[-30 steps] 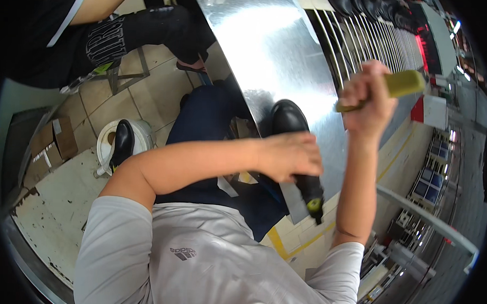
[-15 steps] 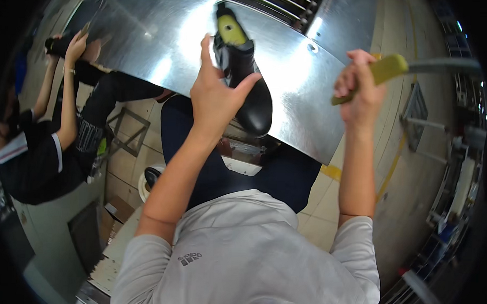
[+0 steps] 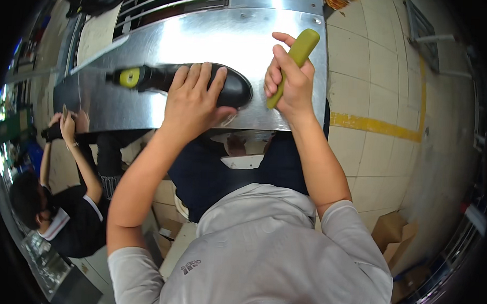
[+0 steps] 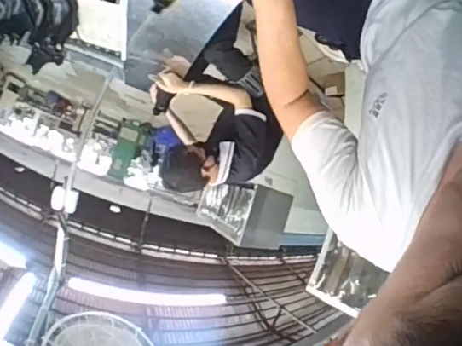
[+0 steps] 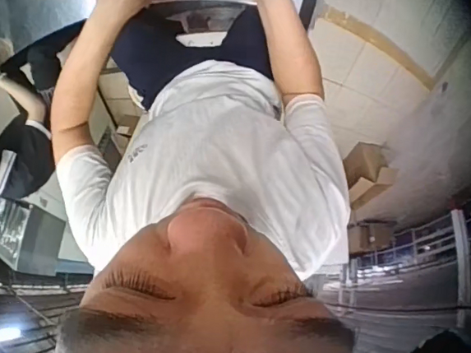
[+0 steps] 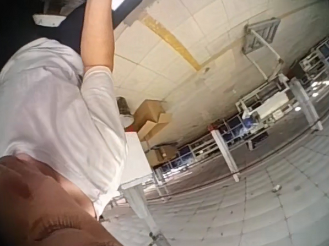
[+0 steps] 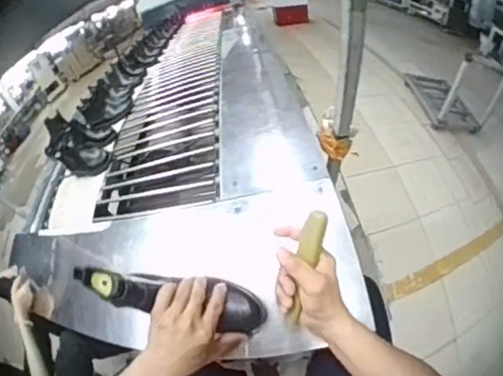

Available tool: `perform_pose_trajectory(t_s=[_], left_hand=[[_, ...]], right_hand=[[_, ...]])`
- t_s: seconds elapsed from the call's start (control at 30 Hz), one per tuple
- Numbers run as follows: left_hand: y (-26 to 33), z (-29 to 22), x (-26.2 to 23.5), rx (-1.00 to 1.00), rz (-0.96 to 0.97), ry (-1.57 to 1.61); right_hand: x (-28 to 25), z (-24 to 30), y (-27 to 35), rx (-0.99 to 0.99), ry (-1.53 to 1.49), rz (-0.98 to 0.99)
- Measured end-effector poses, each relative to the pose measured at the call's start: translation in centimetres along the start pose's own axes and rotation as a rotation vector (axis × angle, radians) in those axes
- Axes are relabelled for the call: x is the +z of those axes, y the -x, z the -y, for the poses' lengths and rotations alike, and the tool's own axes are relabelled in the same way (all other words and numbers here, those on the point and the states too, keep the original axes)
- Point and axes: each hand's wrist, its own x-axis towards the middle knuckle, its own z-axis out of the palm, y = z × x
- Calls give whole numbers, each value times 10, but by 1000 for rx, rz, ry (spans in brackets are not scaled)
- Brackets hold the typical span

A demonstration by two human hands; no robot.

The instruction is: The person repeatedly rubs the surface of black leather boots with a green-handled tool on a metal workbench. They handle multiple boots one at a time, picking them up from a roller conveyor, polishing them, and placing them back on the conveyor.

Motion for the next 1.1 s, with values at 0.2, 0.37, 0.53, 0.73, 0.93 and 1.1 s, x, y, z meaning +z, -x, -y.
perform_pose_trajectory(t_s=[0.2,0.37,0.53,0.73,0.93,1.1], left_hand=[[-28,-24,-8,-154,120,-68],[-31,-27,7,-132,59,-74],[-27,-26,10,-111,86,-2],[-25,-25,12,-87,56,28],[-27,-25,11,-101,63,-7],[-28,-28,8,-104,42,-25]], right_hand=[[6,-24,-16,-106,-250,-317],[19,-30,-16,-136,-231,-445],[21,-28,-29,4,-37,-334],[24,-15,-63,152,76,-91],[25,-17,-84,219,70,205],[34,-27,-102,176,-49,466]])
